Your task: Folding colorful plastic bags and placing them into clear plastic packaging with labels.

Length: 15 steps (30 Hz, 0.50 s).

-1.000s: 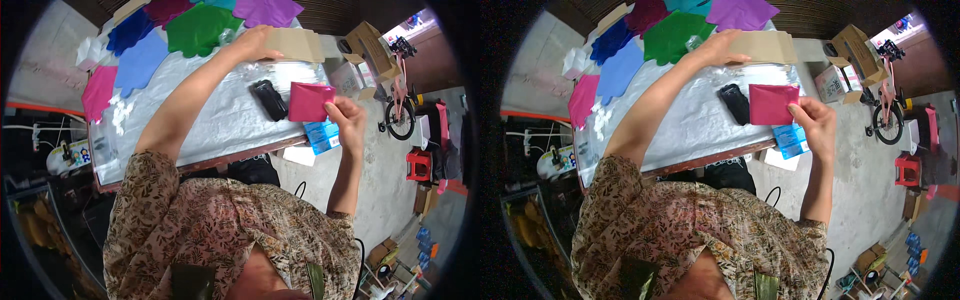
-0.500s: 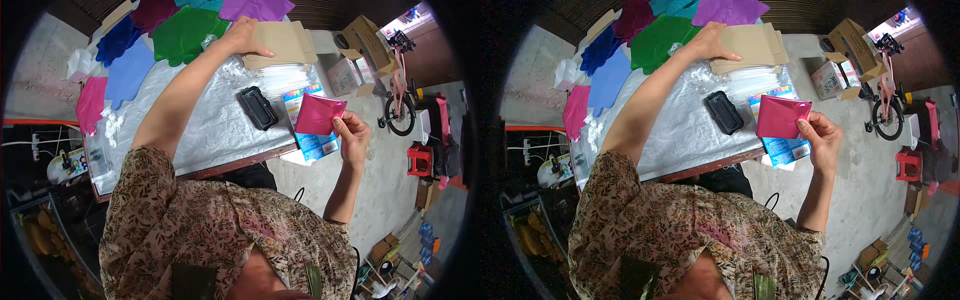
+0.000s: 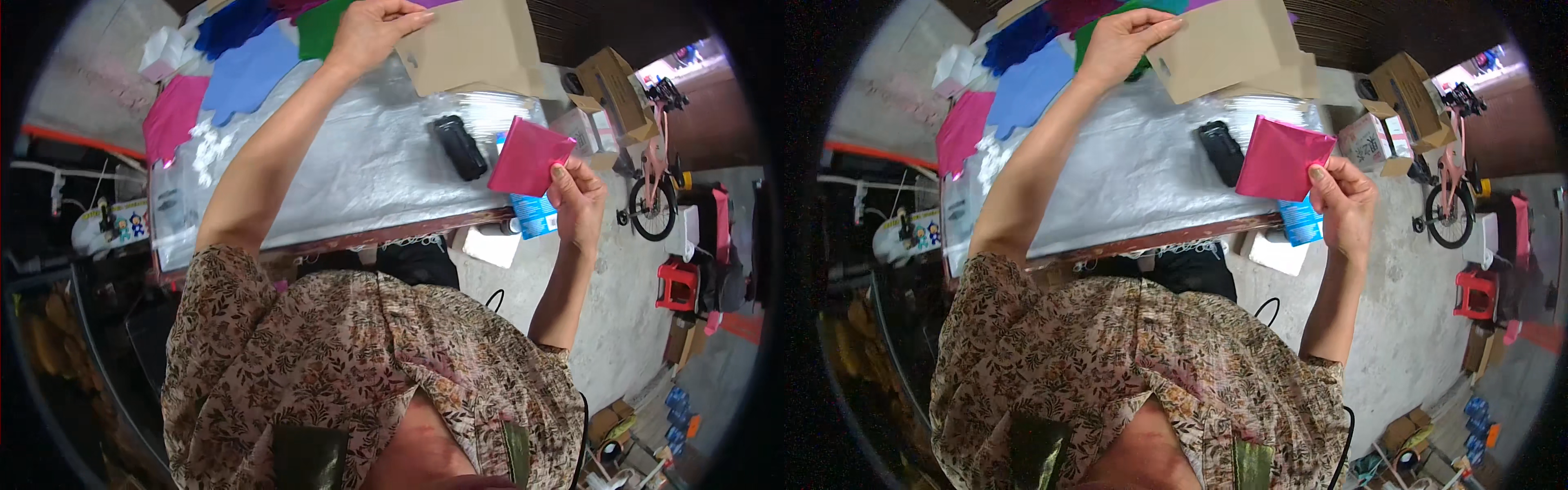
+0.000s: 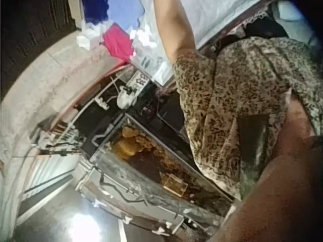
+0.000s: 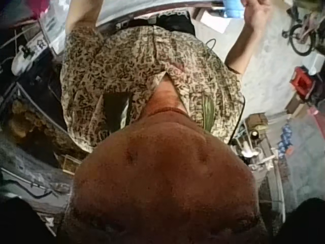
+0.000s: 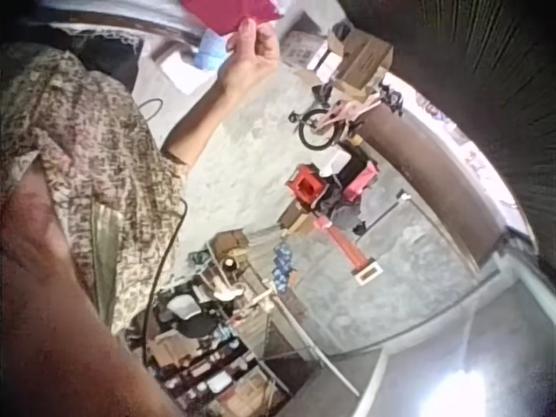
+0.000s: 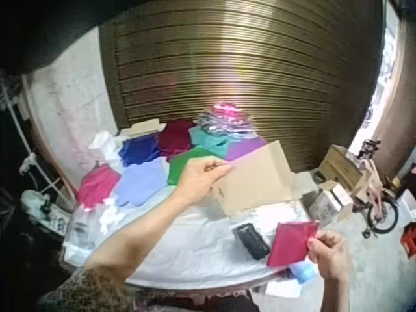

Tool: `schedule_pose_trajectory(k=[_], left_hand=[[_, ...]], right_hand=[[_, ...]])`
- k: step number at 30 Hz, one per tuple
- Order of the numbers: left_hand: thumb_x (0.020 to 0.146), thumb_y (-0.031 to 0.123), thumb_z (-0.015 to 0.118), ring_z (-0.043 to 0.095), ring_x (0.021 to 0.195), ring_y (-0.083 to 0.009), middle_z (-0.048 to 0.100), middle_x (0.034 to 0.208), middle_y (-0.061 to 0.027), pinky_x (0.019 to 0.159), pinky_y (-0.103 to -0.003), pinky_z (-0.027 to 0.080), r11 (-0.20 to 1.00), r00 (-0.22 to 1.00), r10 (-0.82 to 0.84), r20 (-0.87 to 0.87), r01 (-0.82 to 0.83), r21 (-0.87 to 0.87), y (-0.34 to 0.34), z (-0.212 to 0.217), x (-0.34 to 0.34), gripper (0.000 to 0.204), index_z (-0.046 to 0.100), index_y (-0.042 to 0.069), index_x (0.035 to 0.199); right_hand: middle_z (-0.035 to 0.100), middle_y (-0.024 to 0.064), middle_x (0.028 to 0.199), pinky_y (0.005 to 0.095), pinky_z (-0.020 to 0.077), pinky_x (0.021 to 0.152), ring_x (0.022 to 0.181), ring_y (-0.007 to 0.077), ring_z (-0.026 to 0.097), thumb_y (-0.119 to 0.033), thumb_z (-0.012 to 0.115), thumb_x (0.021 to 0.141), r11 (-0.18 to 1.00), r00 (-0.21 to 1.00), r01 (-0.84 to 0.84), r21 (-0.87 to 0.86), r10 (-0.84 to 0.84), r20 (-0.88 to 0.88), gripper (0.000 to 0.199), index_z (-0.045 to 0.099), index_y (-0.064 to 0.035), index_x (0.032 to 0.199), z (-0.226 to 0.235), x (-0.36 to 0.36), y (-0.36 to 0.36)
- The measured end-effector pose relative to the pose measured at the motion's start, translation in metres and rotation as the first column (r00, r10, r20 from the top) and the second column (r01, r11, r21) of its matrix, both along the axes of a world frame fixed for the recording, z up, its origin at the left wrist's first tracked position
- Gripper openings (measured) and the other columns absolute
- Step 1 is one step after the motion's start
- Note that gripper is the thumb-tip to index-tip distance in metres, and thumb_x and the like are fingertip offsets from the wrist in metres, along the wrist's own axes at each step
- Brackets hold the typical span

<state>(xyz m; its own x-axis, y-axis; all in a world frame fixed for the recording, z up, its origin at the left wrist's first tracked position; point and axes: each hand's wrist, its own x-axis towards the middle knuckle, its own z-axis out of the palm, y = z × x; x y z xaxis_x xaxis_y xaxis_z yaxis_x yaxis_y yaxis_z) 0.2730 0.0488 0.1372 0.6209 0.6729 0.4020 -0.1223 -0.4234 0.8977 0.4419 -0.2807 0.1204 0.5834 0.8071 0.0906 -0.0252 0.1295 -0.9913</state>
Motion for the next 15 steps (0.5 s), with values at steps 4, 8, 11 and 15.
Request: schedule_pose_trajectory(k=[4, 8, 11, 15], left_hand=[[0.094, 0.027, 0.073, 0.061, 0.079, -0.0041, 0.073, 0.088, 0.0008, 0.073, -0.022, 0.049, 0.975, 0.993, 0.100, -0.068, -0.111, -0.193, 0.004, -0.013, -0.062, 0.026, 0.075, 0.003, 0.103], [0.089, 0.034, 0.074, 0.068, 0.090, -0.0181, 0.074, 0.096, -0.0055, 0.082, -0.034, 0.053, 0.973, 0.956, 0.047, -0.289, -0.109, -0.203, 0.001, -0.043, -0.135, 0.030, 0.076, 0.007, 0.104], [0.094, 0.031, 0.071, 0.064, 0.084, -0.0104, 0.073, 0.090, -0.0016, 0.077, -0.028, 0.051, 0.975, 0.904, 0.096, -0.418, -0.170, -0.144, -0.011, -0.075, -0.183, 0.029, 0.076, 0.005, 0.106], [0.095, 0.028, 0.069, 0.065, 0.086, -0.0118, 0.074, 0.094, -0.0032, 0.078, -0.028, 0.051, 0.970, 0.825, 0.192, -0.532, -0.243, -0.027, -0.019, -0.104, -0.210, 0.029, 0.075, 0.004, 0.109]], right_hand=[[0.061, -0.0008, 0.072, 0.0210, 0.0302, 0.048, 0.054, 0.0050, 0.043, -0.006, 0.069, 0.093, 0.996, 0.996, -0.073, 0.042, 0.074, -0.040, 0.012, 0.069, 0.0025, 0.101, 0.012, -0.019, 0.030], [0.059, -0.0011, 0.070, 0.0217, 0.0288, 0.047, 0.051, 0.0052, 0.040, -0.006, 0.069, 0.093, 0.987, 0.984, -0.156, -0.031, 0.153, -0.094, 0.012, 0.069, 0.0023, 0.102, 0.023, -0.059, 0.060], [0.057, -0.0012, 0.068, 0.0217, 0.0272, 0.047, 0.050, 0.0055, 0.039, -0.007, 0.070, 0.092, 0.930, 0.940, -0.333, -0.157, 0.315, -0.129, 0.012, 0.070, 0.0018, 0.100, 0.010, -0.099, 0.099], [0.056, -0.0011, 0.061, 0.0221, 0.0261, 0.045, 0.047, 0.0058, 0.041, -0.011, 0.074, 0.089, 0.862, 0.918, -0.394, -0.320, 0.384, -0.097, 0.013, 0.072, 0.0013, 0.093, -0.037, -0.135, 0.157]])
